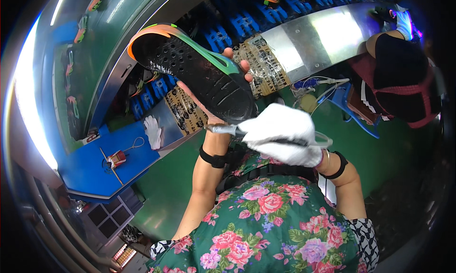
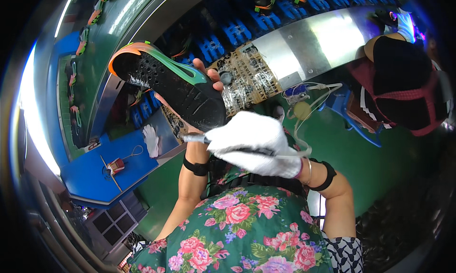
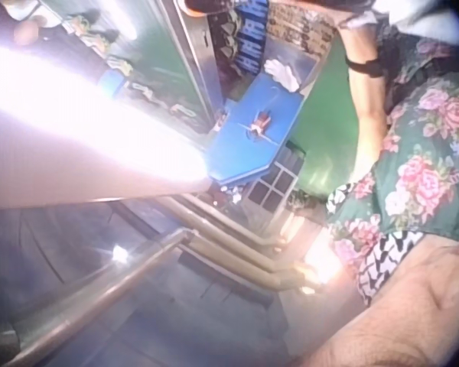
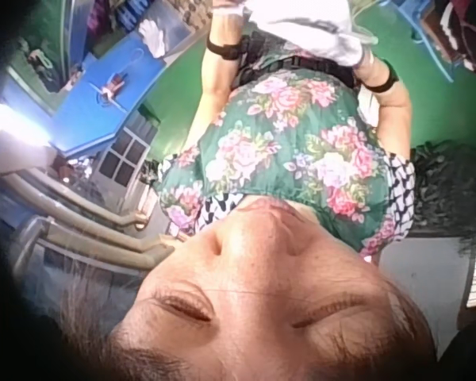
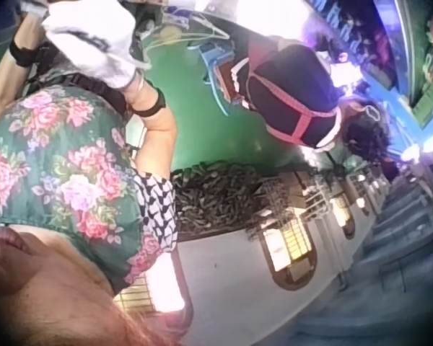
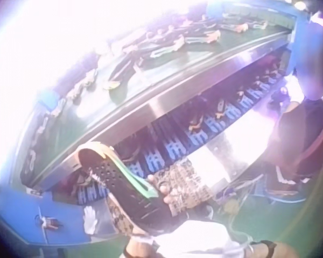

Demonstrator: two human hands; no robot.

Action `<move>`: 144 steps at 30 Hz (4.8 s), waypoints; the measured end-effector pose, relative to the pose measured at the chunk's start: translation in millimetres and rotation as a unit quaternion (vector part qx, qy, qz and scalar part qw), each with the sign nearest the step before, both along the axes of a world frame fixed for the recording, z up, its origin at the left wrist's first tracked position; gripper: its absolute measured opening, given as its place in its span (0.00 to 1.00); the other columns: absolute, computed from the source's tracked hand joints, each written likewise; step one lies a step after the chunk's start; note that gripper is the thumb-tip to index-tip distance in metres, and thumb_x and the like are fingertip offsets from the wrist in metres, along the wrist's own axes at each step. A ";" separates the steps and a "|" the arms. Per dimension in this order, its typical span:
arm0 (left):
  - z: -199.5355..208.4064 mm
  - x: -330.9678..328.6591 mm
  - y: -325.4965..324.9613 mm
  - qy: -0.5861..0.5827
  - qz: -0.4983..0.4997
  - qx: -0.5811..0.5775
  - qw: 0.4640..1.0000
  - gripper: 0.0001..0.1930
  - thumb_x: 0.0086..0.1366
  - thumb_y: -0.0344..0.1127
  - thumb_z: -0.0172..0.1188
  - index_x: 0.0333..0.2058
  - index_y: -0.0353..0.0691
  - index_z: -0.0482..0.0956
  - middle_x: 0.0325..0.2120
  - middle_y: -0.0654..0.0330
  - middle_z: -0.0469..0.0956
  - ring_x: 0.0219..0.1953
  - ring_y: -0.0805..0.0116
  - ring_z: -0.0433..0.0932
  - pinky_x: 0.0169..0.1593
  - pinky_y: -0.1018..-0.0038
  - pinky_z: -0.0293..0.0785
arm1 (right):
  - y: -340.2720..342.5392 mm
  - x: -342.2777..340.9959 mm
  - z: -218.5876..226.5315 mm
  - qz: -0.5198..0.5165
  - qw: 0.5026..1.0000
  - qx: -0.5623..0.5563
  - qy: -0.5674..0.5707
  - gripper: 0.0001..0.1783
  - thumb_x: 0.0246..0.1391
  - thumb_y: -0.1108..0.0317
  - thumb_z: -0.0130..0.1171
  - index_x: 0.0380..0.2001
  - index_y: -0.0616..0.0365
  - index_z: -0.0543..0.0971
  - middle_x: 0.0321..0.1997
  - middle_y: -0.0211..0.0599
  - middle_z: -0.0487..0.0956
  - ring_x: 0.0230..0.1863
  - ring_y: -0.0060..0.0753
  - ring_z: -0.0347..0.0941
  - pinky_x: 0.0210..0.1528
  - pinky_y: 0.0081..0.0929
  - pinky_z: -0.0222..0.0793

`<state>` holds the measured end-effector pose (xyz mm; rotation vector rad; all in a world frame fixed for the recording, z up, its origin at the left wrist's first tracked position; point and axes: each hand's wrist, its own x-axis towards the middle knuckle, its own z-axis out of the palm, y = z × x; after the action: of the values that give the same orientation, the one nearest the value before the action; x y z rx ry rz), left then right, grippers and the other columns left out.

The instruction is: Apply glue to the bottom surface of shoe soles using a manual brush applicator.

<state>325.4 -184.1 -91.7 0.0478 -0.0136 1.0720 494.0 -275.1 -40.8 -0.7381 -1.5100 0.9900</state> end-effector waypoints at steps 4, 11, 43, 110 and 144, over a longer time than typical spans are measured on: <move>-3.8 -11.8 0.7 0.036 0.025 0.017 0.999 0.52 0.58 0.80 0.54 0.65 0.40 0.66 0.60 0.44 0.68 0.54 0.42 0.73 0.54 0.48 0.77 | -0.2 -7.9 -3.4 -0.088 0.981 0.070 -0.159 0.15 0.44 0.77 0.74 0.39 0.55 0.87 0.43 0.42 0.86 0.37 0.40 0.82 0.40 0.32 0.78; 2.7 -50.6 14.9 0.070 -0.054 0.021 0.996 0.49 0.59 0.74 0.58 0.66 0.39 0.65 0.63 0.40 0.64 0.54 0.40 0.71 0.54 0.49 0.75 | 4.3 -32.0 -2.3 0.014 0.996 -0.088 0.026 0.09 0.43 0.79 0.73 0.30 0.58 0.88 0.36 0.40 0.88 0.37 0.36 0.84 0.40 0.31 0.78; 4.9 -144.5 23.7 0.188 -0.161 -0.098 0.964 0.36 0.74 0.61 0.41 0.65 0.34 0.67 0.53 0.40 0.78 0.47 0.39 0.83 0.53 0.48 0.82 | 97.4 -85.3 20.5 -0.113 0.977 0.057 -0.170 0.10 0.48 0.77 0.72 0.37 0.59 0.87 0.39 0.39 0.88 0.39 0.33 0.84 0.43 0.29 0.78; 142.7 -137.8 379.9 0.827 0.061 0.503 0.244 0.35 0.63 0.59 0.67 0.61 0.45 0.72 0.31 0.58 0.81 0.26 0.69 0.79 0.35 0.73 0.77 | 1.6 -52.3 -148.6 -0.185 0.786 -0.432 0.401 0.14 0.56 0.79 0.63 0.47 0.71 0.80 0.45 0.50 0.85 0.34 0.29 0.81 0.34 0.18 0.74; 13.2 -90.5 -27.8 0.094 0.062 -0.096 0.989 0.49 0.66 0.80 0.32 0.63 0.41 0.71 0.55 0.52 0.78 0.55 0.56 0.79 0.59 0.57 0.76 | 68.3 -84.5 48.0 -0.093 0.994 0.057 -0.026 0.10 0.44 0.84 0.69 0.33 0.66 0.85 0.37 0.47 0.86 0.38 0.38 0.83 0.44 0.33 0.79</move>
<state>234.9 -211.9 -78.6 -0.0245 0.2661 1.1846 409.5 -206.8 7.2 -0.8117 -1.4996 0.7456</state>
